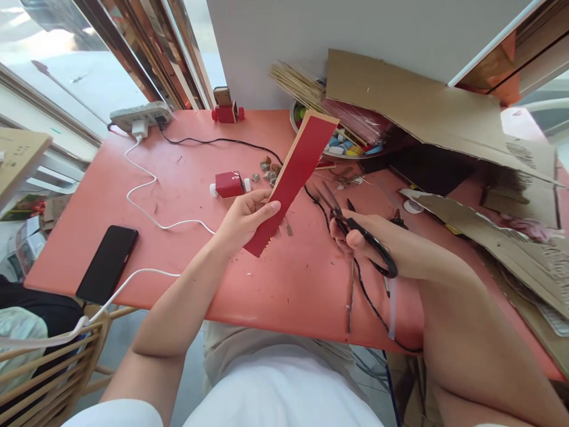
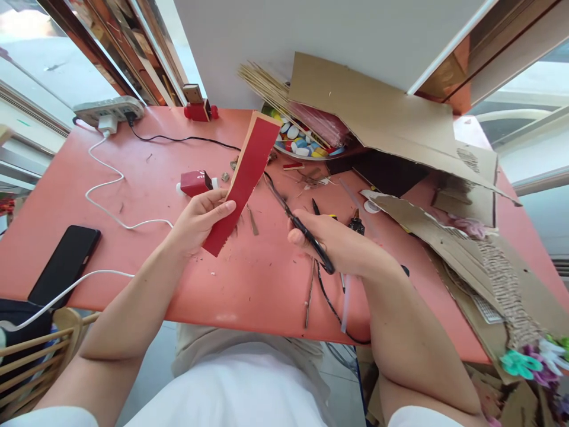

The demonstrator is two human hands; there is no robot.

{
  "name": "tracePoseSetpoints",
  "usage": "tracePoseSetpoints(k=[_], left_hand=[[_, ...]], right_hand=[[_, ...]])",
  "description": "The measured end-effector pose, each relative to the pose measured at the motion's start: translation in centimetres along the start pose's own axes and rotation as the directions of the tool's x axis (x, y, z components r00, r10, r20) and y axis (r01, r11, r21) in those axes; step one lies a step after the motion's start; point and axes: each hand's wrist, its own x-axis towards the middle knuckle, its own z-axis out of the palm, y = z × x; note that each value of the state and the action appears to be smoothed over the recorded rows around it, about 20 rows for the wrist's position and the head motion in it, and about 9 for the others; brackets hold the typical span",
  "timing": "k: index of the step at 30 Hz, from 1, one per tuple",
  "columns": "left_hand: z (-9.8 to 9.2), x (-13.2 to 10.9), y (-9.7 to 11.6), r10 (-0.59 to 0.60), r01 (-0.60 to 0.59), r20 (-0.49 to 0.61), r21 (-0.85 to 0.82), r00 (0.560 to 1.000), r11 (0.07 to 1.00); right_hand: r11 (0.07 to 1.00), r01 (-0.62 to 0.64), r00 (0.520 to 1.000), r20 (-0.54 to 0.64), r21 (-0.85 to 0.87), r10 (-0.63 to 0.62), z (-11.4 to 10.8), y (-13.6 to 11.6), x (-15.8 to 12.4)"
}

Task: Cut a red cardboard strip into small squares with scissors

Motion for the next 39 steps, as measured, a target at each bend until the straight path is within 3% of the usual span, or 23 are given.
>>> tracePoseSetpoints(k=[4, 9, 15, 25, 30, 35, 39], left_hand=[[0.0, -0.1, -0.2, -0.037, 0.036, 0.038, 0.035, 0.999, 0.999], [0.4, -0.3, -0.6, -0.088, 0.078, 0.106, 0.097, 0.99, 0.992], [0.3, -0.3, -0.3, -0.088, 0.058, 0.146, 0.198, 0.985, 0.978], [0.0, -0.2, 0.0, -0.107, 0.074, 0.133, 0.23, 0.985, 0.97], [-0.1, -0.4, 0.3, -0.103, 0.077, 0.114, 0.218, 0.988, 0.973], [-0.1, -0.5, 0.4, -0.107, 0.065, 0.149, 0.263, 0.983, 0.963], [0.1, -0.4, 0.4, -0.114, 0.068, 0.167, 0.26, 0.979, 0.963]], right_hand=[[0.987, -0.055, 0.992, 0.106, -0.152, 0.071, 0.1, -1.7, 0.2], [0.976, -0.132, 0.97, 0.182, -0.175, 0.163, 0.7, -2.3, 0.6], [0.982, -0.118, 0.968, 0.203, -0.147, 0.146, 0.9, -1.9, 0.6], [0.979, -0.2, 0.974, 0.099, -0.048, 0.204, 2.4, -1.7, 1.3], [0.991, -0.127, 0.992, -0.008, 0.05, 0.128, 2.9, -1.2, 1.2], [0.988, -0.154, 0.988, 0.028, 0.012, 0.154, 3.6, -0.3, 1.4], [0.991, -0.135, 0.991, -0.017, 0.014, 0.135, 3.9, -0.8, 1.0]])
